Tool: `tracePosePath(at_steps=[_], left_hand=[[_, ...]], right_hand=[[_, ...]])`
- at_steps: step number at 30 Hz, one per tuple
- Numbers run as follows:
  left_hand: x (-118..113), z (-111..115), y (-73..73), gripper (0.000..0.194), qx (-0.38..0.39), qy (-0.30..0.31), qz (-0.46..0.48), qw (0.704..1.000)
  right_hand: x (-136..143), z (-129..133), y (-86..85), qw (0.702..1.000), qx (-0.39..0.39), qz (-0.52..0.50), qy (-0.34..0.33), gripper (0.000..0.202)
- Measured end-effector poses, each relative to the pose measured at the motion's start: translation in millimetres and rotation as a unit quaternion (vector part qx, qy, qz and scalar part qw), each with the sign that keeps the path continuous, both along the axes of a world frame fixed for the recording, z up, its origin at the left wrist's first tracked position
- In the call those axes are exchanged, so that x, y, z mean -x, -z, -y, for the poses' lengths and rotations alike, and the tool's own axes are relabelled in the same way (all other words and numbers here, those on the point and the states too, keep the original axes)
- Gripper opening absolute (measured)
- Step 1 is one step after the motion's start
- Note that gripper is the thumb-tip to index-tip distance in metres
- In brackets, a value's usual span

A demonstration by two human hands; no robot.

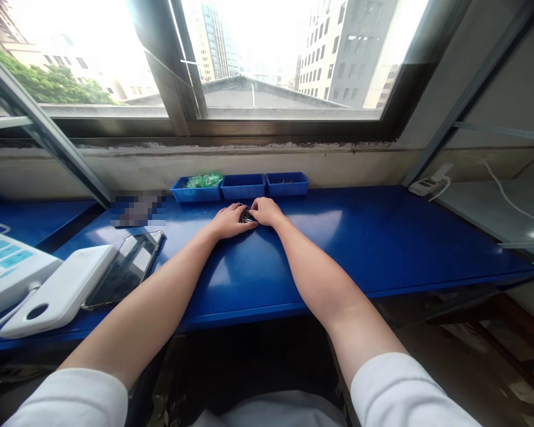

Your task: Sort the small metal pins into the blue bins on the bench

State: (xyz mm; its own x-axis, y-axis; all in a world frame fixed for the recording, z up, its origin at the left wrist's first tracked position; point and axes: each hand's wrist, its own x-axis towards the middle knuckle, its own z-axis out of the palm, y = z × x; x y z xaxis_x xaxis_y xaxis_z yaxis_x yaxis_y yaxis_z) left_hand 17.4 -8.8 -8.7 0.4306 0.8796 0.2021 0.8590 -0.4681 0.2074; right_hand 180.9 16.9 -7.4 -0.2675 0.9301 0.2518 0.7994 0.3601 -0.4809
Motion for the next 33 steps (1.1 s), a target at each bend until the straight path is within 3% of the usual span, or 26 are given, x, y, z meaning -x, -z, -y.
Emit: tracePosePath(at_steps=[20,25,30,33], left_hand=[[-0.4,4.1,-1.5,0.07,0.009,-0.007,0.003,1.0],[-0.9,4.6,-2.4,0.076,-0.023,-0.015,0.046,0.999],[-3.0,6.0,-9.9,0.039,-0.111,-0.011,0.144,0.983],[-3.1,5.9,-12.5,0.027,-0.122,-0.005,0.185,0.975]], right_hand=[[3.5,1.8,2.9,0.999,-0.036,0.016,0.0,0.015],[6.6,1.4,3.0,0.995,-0.097,-0.011,-0.015,0.024],[9.3,4.3,-2.7,0.992,-0.125,-0.013,-0.021,0.036],[10.2,6.3,-5.3,0.992,-0.124,-0.035,-0.02,0.041]])
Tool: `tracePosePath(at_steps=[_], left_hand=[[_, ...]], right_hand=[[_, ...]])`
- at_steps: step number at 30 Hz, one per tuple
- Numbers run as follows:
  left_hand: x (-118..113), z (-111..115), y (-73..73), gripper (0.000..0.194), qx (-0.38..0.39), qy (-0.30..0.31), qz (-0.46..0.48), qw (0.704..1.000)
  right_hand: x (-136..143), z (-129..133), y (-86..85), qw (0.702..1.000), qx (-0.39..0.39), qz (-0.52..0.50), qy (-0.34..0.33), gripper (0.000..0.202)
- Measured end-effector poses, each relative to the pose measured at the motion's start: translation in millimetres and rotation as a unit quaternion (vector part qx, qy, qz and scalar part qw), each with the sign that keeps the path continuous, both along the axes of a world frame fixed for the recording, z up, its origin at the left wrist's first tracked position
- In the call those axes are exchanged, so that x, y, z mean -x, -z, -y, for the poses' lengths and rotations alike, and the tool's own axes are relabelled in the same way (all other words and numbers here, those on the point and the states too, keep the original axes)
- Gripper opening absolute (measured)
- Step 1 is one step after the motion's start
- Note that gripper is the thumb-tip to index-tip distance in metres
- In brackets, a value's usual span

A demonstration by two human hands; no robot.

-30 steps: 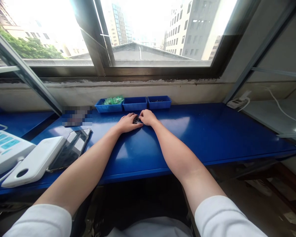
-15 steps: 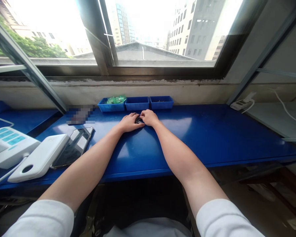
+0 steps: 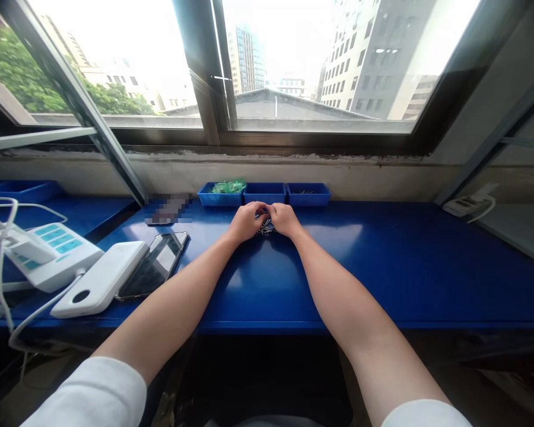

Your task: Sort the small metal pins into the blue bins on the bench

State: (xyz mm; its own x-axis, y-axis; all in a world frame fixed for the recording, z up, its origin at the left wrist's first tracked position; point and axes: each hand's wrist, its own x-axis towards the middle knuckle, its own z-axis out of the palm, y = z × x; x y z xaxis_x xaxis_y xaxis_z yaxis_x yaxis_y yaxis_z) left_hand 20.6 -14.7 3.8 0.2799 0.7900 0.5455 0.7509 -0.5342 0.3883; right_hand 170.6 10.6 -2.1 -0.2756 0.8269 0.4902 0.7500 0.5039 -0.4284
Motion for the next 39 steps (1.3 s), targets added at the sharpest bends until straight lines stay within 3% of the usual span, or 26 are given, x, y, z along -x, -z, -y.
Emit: tracePosePath(at_steps=[6,12,19,23,26,29,39], left_hand=[[1.5,-3.1,1.8,0.023,-0.011,0.002,0.024,1.0],[1.9,-3.8,2.4,0.023,-0.01,-0.017,0.023,1.0],[2.1,-6.5,4.9,0.024,-0.008,-0.013,0.029,0.999],[2.8,-8.3,7.8,0.038,-0.004,-0.055,0.018,0.998],[1.5,-7.9,8.8,0.049,0.03,-0.106,-0.003,0.994],[-0.5,-7.2,10.0,0.056,0.08,-0.126,-0.032,0.988],[-2.8,-8.7,14.4,0.062,0.123,-0.109,-0.094,0.982]], right_hand=[[-0.3,2.0,-1.6,0.992,0.033,-0.123,-0.023,0.038],[-3.3,4.0,-5.0,0.941,0.11,-0.3,-0.115,0.028],[-7.0,0.9,-4.0,0.922,0.127,-0.346,-0.12,0.025],[-8.7,-6.3,-1.3,0.951,0.07,-0.296,-0.047,0.027],[-9.8,-10.5,-2.0,0.984,-0.009,-0.172,0.045,0.034],[-9.6,-12.1,-3.5,0.993,-0.048,-0.05,0.1,0.046],[-5.8,-21.9,3.4,0.983,0.034,0.114,0.141,0.069]])
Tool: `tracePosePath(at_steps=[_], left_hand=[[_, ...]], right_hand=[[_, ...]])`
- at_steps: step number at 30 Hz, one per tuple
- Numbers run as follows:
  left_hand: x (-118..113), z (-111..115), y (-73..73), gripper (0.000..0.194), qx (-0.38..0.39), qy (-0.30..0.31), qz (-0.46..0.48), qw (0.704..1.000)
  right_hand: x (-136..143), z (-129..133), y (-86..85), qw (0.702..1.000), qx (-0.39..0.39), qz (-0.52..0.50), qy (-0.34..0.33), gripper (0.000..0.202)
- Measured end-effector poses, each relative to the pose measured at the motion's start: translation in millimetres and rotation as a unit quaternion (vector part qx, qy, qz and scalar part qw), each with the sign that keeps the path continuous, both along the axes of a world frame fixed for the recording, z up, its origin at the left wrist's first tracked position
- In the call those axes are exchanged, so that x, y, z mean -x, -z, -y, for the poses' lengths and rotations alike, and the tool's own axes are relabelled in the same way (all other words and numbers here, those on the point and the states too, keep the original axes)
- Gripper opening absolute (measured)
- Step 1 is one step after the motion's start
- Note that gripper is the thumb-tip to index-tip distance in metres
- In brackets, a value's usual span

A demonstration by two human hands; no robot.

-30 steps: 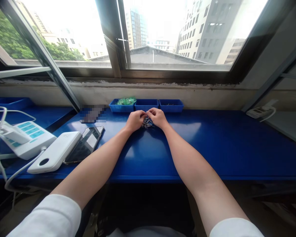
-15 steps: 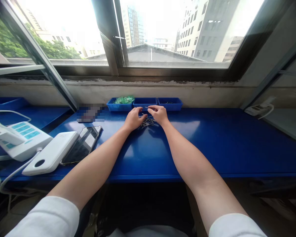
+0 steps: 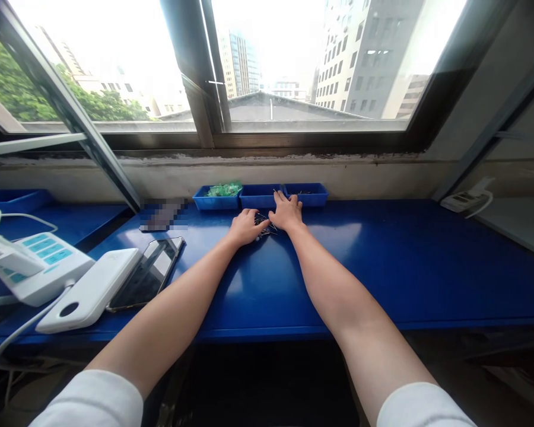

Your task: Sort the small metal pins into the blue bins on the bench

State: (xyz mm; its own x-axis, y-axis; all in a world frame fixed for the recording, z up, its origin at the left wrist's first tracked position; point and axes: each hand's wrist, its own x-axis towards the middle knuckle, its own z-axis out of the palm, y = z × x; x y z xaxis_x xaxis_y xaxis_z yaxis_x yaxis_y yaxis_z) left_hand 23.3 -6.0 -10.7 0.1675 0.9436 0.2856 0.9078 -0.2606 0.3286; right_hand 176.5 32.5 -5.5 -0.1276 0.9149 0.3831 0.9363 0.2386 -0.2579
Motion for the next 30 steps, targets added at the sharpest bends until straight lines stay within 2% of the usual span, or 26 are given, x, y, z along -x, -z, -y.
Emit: tracePosePath(at_steps=[4,9,12,16,21,30], left_hand=[[1.3,2.2,-2.1,0.063,0.011,0.006,-0.008,1.0],[4.2,4.6,-4.6,0.071,0.025,0.056,-0.031,0.998],[4.9,4.8,-5.2,0.078,0.036,0.09,-0.057,0.994],[5.2,4.2,-4.3,0.08,0.043,0.11,-0.079,0.99],[6.1,2.7,-2.5,0.071,0.03,0.123,-0.083,0.989],[5.8,3.3,-3.4,0.069,0.025,0.128,-0.085,0.988]], right_hand=[[-0.3,-1.5,3.9,1.0,0.009,-0.02,-0.015,0.067],[-2.9,1.1,7.5,0.995,-0.051,-0.079,-0.044,0.043],[-6.3,3.4,8.7,0.995,0.004,-0.068,-0.067,0.028],[-9.0,6.9,8.3,0.992,0.065,-0.054,-0.09,0.027],[-6.7,9.2,7.4,0.991,0.065,-0.039,-0.109,0.018],[-4.6,13.3,4.3,0.99,0.073,-0.037,-0.116,0.011]])
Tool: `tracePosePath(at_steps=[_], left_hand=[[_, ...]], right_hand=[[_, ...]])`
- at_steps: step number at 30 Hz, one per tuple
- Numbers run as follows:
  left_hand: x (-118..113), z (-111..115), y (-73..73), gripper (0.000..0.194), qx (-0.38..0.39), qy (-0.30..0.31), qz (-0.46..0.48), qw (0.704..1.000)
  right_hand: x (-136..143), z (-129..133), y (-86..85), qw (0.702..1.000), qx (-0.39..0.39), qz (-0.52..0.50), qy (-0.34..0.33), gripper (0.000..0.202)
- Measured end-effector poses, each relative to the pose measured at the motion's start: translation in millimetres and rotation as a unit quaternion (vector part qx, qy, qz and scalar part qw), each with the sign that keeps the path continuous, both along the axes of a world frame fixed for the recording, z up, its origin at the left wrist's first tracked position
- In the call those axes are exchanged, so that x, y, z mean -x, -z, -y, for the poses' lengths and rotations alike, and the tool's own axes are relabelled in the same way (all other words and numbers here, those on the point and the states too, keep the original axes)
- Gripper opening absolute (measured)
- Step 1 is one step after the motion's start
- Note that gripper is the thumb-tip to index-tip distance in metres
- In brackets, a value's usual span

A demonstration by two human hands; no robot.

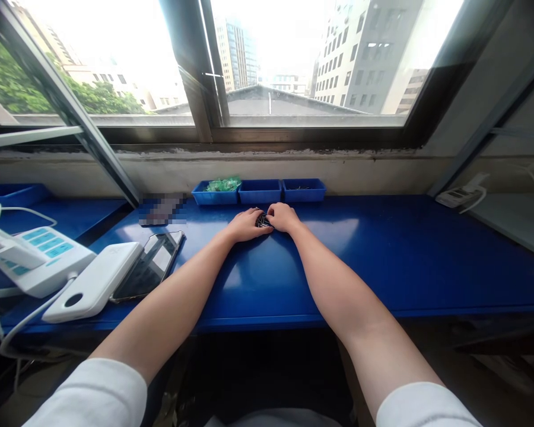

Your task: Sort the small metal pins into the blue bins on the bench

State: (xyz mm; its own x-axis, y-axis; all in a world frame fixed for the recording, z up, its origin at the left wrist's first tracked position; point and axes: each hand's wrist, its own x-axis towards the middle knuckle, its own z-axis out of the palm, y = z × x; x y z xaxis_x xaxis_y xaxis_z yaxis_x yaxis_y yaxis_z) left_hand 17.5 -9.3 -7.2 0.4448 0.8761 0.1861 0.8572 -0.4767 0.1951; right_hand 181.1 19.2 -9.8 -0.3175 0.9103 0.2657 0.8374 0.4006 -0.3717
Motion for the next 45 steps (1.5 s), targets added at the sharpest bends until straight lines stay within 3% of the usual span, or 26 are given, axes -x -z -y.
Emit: tracePosePath(at_steps=[9,16,19,23,28,39,45], left_hand=[[0.1,-0.1,0.7,0.068,-0.003,-0.002,0.017,1.0],[-1.2,2.2,-0.6,0.07,-0.021,-0.019,0.059,0.998],[-2.3,5.4,-5.0,0.057,-0.073,-0.028,0.118,0.99],[-2.5,7.0,-9.1,0.032,-0.097,0.007,0.184,0.978],[-0.8,2.5,-7.9,0.024,-0.104,-0.003,0.231,0.967],[-0.4,1.9,-11.2,0.025,-0.107,-0.049,0.262,0.958],[0.5,-0.7,-9.2,0.025,-0.12,-0.064,0.249,0.959]], right_hand=[[3.8,0.6,1.1,1.0,0.0,0.023,-0.005,0.011],[7.5,2.1,0.8,0.998,-0.018,-0.058,-0.032,0.015],[9.2,4.6,-2.8,0.996,-0.035,-0.08,-0.03,0.017],[10.1,8.4,-6.6,0.992,-0.048,-0.107,-0.041,0.021],[10.9,12.5,-8.5,0.987,-0.053,-0.138,-0.062,0.021],[8.1,3.1,-4.5,0.937,-0.029,-0.334,-0.097,0.017],[8.1,12.1,-12.4,0.906,0.044,-0.408,-0.105,0.025]])
